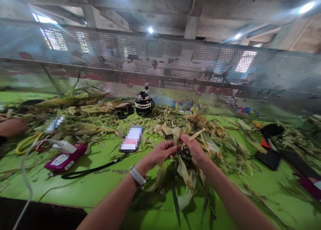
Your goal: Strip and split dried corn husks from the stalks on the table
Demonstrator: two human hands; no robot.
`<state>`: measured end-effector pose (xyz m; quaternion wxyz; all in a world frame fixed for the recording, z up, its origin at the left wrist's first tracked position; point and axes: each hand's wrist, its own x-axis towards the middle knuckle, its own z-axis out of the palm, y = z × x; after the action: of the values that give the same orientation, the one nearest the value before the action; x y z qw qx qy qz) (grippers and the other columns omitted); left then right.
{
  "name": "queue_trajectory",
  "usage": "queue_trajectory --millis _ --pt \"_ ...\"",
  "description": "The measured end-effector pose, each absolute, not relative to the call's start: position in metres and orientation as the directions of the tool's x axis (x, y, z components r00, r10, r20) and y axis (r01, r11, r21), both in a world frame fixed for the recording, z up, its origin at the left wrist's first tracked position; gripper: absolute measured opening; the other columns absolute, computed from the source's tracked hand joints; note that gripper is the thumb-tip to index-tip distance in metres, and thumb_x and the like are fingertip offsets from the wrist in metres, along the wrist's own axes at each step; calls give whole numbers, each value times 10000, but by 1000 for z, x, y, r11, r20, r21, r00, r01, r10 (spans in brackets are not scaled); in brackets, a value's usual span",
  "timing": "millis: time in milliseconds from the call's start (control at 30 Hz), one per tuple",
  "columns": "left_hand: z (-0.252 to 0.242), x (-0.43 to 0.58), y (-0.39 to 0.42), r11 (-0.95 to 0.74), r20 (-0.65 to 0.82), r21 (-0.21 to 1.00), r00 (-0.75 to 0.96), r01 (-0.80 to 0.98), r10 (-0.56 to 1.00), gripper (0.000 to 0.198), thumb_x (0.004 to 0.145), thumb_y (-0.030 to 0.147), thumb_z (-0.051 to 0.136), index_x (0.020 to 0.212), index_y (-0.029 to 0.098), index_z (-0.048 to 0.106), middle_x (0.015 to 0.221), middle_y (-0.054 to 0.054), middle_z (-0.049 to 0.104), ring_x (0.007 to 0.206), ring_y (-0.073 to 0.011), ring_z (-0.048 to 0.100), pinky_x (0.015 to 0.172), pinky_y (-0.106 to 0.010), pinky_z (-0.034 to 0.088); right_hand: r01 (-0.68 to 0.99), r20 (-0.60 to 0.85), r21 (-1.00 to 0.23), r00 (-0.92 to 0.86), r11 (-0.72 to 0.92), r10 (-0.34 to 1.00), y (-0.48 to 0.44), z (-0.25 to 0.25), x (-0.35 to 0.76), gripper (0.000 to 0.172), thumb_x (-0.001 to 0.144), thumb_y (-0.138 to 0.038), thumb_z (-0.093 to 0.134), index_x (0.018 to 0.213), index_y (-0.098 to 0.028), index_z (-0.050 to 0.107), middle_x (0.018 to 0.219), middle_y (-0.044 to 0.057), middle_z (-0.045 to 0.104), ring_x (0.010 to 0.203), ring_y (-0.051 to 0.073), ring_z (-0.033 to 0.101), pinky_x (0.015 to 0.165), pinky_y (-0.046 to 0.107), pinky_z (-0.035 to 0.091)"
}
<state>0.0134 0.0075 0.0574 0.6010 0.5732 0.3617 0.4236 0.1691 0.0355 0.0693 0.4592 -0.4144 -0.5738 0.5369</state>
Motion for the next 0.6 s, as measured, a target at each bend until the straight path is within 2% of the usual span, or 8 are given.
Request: queue_trajectory --millis 67,167,367,500,600 --pt "55 15 8 -43 69 996 386 -75 920 399 670 535 658 660 142 593 572 39 475 543 -75 371 515 -217 280 -94 17 -996 -321 -14 947 32 67 165 330 669 -486 679 695 -164 609 689 7 604 660 140 541 611 260 430" --pt "51 16 9 -60 77 997 391 -54 917 417 649 550 665 622 139 596 553 31 493 540 -84 388 523 -227 287 -193 -42 -975 -337 -112 941 25 65 158 323 625 -455 724 683 -159 611 633 -9 581 585 115 521 538 240 417" --pt "50 17 5 -12 23 1000 438 -28 899 404 624 506 710 513 142 572 486 25 483 500 -77 369 504 -232 269 -257 28 -966 -268 -43 963 15 61 145 288 617 -412 737 694 -156 629 560 -29 551 512 96 479 469 222 400" --pt "52 21 2 70 -13 991 438 -114 899 394 618 506 722 586 135 595 526 14 552 505 -73 426 522 -222 313 -220 -17 -972 -279 -81 960 17 63 146 308 640 -446 715 725 -165 622 520 -44 535 425 82 430 404 222 365" --pt "55 19 5 132 -40 962 357 -237 933 371 624 484 731 665 132 619 565 7 600 517 -76 487 545 -217 363 -209 -12 -976 -235 -62 972 34 70 162 320 660 -470 693 770 -176 632 628 -11 622 489 109 509 459 245 421"
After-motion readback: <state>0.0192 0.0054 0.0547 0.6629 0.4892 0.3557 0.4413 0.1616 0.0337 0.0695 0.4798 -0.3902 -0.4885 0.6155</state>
